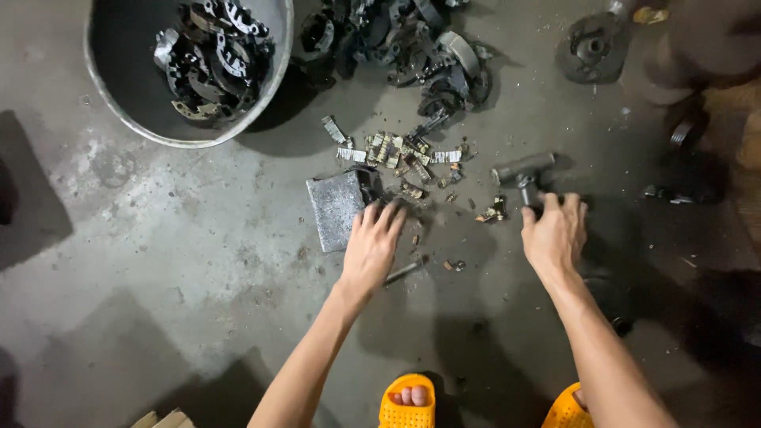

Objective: The person uses a hammer to repeatedly strike small metal parts on a metal block, breaking them into smaller pieces. The broken fragments are scattered on the floor next to a bucket containing larger metal pieces.

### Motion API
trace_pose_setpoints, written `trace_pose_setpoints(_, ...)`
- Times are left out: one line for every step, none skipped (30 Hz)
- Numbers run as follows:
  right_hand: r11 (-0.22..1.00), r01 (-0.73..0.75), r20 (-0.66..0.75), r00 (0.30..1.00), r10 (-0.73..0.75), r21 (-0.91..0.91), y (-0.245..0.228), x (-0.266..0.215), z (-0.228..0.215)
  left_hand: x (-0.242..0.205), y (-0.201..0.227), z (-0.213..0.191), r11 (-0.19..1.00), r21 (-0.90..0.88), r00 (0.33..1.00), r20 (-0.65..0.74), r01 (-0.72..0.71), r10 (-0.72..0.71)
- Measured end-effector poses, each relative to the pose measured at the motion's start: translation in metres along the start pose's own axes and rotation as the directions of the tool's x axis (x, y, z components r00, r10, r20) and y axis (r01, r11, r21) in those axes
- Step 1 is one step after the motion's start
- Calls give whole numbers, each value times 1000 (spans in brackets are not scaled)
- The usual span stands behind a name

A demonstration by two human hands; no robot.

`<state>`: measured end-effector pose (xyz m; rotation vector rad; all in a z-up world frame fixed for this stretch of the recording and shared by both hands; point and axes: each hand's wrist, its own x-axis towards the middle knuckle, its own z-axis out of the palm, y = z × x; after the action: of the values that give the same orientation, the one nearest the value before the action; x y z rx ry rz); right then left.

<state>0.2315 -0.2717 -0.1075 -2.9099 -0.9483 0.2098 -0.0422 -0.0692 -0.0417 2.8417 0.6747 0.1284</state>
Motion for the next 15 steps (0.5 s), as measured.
trace_pose_setpoints(1000, 3, -10, 1000, -3, 0, 0, 3, 9, 7, -7, 11, 1000, 2, 1000, -10, -1, 1)
trace_pose_setpoints(999, -29, 72, 997, 31, -21, 1, 7, 17, 14, -14, 23, 996, 92, 999, 28, -19, 17)
trace_pose_setpoints(997, -63, 150, 986, 69, -48, 4, 11, 25, 23, -20, 35, 983, 179, 997, 66, -43, 32)
trace_pose_setpoints(997, -63, 138, 988, 70, -49, 1, 16, 20, 28, -21, 34, 983, 179, 998, 54, -45, 36)
trace_pose_setpoints(996, -81, 168, 982, 87, -42, -1, 18, 15, 30, -22, 33, 991, 134, 999, 50, -13, 6)
trace_pose_setpoints(994, -100, 199, 974, 105, -35, -4, 21, 12, 33, -23, 34, 996, 88, 999, 47, 19, -24)
trace_pose_setpoints(994, -98, 196, 975, 104, -37, -4, 21, 12, 31, -17, 17, 996, 87, 999, 44, 20, -24)
trace_pose_setpoints(993, -113, 198, 973, 116, -29, -4, 21, 13, 28, -12, 1, 881, -395, 960, 10, 260, -279)
trace_pose_setpoints(991, -128, 202, 971, 130, -22, -4, 19, 14, 22, -6, -15, 502, -775, 861, 105, 384, -498)
trace_pose_setpoints(991, -129, 202, 971, 131, -24, -3, 17, 13, 16, -5, -12, 501, -776, 861, 105, 384, -497)
trace_pose_setpoints(989, -144, 209, 967, 148, -35, -5, 18, 12, 9, -5, -9, 171, -922, 823, 212, 347, -527)
trace_pose_setpoints(986, -158, 216, 962, 164, -46, -6, 18, 10, 2, -5, -8, -182, -947, 795, 322, 266, -515)
trace_pose_setpoints(987, -150, 216, 964, 157, -47, -12, 18, 4, -3, -4, -7, -184, -947, 792, 320, 262, -520)
trace_pose_setpoints(988, -146, 230, 961, 155, -55, -17, 18, -2, -8, -3, -6, -348, -922, 809, 333, 171, -484)
trace_pose_setpoints(987, -146, 244, 957, 157, -65, -20, 17, -9, -12, -1, -5, -503, -861, 830, 338, 82, -444)
